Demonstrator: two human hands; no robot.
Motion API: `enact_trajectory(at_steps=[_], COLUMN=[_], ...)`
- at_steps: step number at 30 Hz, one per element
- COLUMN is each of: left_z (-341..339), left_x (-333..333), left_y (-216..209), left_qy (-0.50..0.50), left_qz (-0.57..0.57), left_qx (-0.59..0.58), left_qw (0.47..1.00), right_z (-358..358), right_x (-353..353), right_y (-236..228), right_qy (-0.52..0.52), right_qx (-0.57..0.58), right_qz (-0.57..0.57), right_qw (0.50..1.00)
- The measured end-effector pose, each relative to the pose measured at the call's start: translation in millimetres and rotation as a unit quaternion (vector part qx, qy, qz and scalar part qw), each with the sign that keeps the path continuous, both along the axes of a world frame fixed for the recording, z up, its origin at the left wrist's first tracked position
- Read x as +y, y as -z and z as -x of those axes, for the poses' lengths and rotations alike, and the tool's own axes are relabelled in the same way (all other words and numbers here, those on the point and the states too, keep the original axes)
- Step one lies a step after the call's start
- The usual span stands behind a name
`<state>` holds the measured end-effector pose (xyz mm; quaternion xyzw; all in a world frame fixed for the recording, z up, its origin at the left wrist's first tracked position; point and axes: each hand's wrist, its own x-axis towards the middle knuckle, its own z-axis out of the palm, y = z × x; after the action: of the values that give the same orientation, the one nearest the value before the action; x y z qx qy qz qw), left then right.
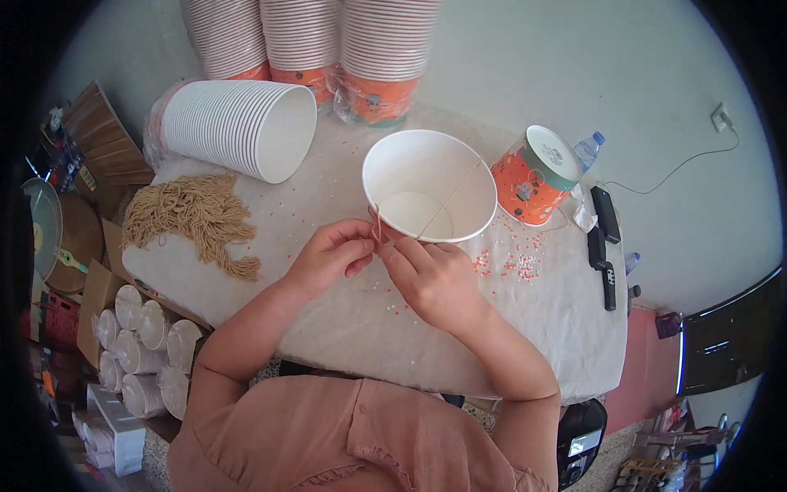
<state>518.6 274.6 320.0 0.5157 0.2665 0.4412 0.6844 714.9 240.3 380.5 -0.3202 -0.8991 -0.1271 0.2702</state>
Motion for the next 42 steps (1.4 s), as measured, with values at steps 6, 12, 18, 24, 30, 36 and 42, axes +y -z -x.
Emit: enact_trajectory(at_steps=[6, 12, 18, 24, 30, 36, 42], left_z=[-7, -12, -6, -1, 3, -9, -5], left_x=[-3, -6, 0, 3, 6, -1, 2], left_y=[-3, -1, -7, -10, -10, -2, -1], left_qy=[-0.007, -0.016, -0.024, -0.064, -0.057, -0.044, -0.019], left_qz=[-0.022, 0.011, 0.077, 0.088, 0.082, 0.051, 0.102], left_qx=[0.005, -0.044, -0.108, -0.143, -0.085, -0.026, -0.096], left_qw=[1.0, 0.999, 0.991, 0.984, 0.991, 0.997, 0.99], right_z=[0, -2, -7, -17, -24, -1, -1], right_x=[3, 6, 7, 8, 10, 6, 15], right_y=[2, -5, -16, -27, -20, -6, 5], right_qy=[-0.013, -0.015, -0.049, -0.061, 0.069, 0.037, 0.003], right_qx=[0.01, 0.0, 0.001, 0.009, 0.006, 0.065, 0.088], right_qz=[0.0, 0.046, 0.095, 0.188, 0.214, 0.204, 0.122], right_qw=[1.0, 0.999, 0.994, 0.98, 0.974, 0.976, 0.989])
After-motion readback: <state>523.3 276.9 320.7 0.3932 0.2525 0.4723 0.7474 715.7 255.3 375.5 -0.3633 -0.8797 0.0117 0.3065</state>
